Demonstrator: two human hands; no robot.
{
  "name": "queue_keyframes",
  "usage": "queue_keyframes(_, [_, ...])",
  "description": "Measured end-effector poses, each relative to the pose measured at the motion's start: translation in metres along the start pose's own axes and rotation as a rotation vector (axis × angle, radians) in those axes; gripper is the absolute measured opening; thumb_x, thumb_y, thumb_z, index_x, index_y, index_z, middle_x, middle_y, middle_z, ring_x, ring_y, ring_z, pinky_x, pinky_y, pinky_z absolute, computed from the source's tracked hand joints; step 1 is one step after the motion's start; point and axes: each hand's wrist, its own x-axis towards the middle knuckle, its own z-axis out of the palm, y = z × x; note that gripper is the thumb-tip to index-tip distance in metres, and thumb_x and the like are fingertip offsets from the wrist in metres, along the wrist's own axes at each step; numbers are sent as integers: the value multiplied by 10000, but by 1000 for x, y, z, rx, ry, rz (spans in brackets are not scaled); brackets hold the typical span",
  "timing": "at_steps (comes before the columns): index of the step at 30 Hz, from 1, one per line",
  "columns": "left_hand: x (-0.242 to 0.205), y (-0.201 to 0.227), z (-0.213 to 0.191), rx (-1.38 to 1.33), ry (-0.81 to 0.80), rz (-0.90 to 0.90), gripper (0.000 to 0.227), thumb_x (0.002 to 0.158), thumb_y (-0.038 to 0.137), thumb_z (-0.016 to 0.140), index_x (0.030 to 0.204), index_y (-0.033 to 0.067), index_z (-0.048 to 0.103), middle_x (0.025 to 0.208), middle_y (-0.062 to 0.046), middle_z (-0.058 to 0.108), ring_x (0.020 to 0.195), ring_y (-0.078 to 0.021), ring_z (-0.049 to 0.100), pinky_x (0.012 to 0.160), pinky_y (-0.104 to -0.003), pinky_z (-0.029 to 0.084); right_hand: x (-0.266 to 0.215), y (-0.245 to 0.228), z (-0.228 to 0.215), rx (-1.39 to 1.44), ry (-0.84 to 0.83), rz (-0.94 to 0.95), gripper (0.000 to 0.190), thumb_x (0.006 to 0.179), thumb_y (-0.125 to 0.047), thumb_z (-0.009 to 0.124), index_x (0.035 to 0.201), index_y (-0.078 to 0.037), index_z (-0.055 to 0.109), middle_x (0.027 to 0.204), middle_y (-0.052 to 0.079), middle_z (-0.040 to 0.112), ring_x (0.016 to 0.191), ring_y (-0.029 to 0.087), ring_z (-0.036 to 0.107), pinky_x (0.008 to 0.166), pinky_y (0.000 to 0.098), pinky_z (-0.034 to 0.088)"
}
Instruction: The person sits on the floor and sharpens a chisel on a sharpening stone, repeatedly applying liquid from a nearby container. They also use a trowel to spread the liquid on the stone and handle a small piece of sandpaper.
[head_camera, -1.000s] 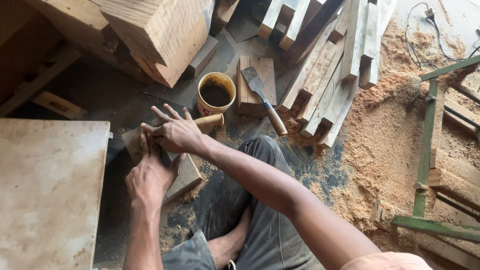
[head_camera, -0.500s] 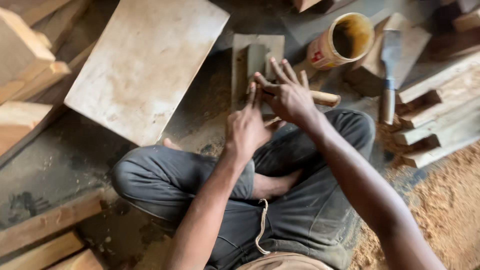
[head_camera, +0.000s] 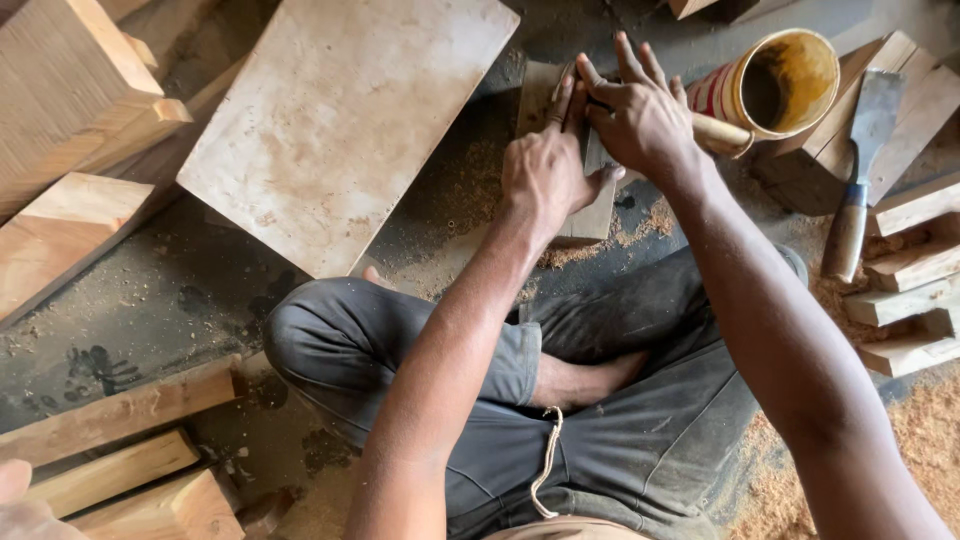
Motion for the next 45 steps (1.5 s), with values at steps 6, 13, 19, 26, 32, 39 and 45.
queue_keyframes(6, [-62, 21, -25, -80, -57, -37, 1357, 714, 772, 705, 1583, 25, -20, 1670, -239, 192, 487, -121, 628, 447, -272, 575, -41, -5, 4, -49, -6, -107, 544, 1034, -428, 517, 1566, -351, 433, 1707, 164, 152, 1542, 418, 199, 1173, 717, 194])
queue_keyframes(13, [-127, 28, -34, -130, -85, -1, 1322, 747, 753, 715, 1618, 35, 27, 1710, -189, 180, 510, -131, 648, 478, -276, 569, -106, -18, 14, -103, -9, -187, 558, 1030, -433, 466, 1573, -310, 432, 1714, 111, 127, 1558, 398, 171, 1138, 778, 138])
queue_keyframes(19, [-65, 26, -33, -25, -186, -58, 1346, 748, 815, 678, 1598, 27, -6, 1680, -214, 156, 493, -115, 591, 427, -263, 522, -52, -3, 7, -136, -12, -141, 543, 1059, -456, 426, 1592, -361, 384, 1725, 111, 89, 1566, 406, 115, 1146, 796, 73])
queue_keyframes(26, [-1, 14, -9, 115, -127, -52, 1317, 767, 811, 602, 1606, 28, -44, 1617, -230, 250, 462, -63, 531, 393, -227, 483, -10, 6, -2, -75, -25, -71, 567, 1059, -454, 422, 1612, -360, 336, 1716, 129, 113, 1563, 420, 126, 1146, 800, 72])
queue_keyframes(32, [-75, 31, -43, 48, -121, -59, 1361, 727, 864, 626, 1592, 24, -5, 1663, -242, 191, 433, -67, 507, 390, -231, 489, -52, -9, 5, -133, -30, -134, 603, 1024, -345, 469, 1615, -326, 352, 1720, 152, 132, 1539, 427, 146, 1135, 804, 90])
queue_keyframes(39, [-130, 31, -36, -100, 14, 24, 1285, 759, 741, 706, 1615, -16, 116, 1670, -200, 283, 542, -151, 652, 527, -287, 589, -112, -25, 9, -98, 41, -204, 587, 981, -372, 533, 1554, -309, 419, 1711, 158, 185, 1559, 404, 172, 1149, 769, 122])
queue_keyframes(45, [-74, 35, -48, -68, 61, 46, 1231, 656, 640, 785, 1586, -28, 334, 1564, -211, 477, 708, -365, 748, 560, -431, 631, -64, -14, -8, -180, 26, -147, 591, 1008, -359, 529, 1581, -282, 406, 1667, 188, 221, 1516, 448, 201, 1119, 770, 150])
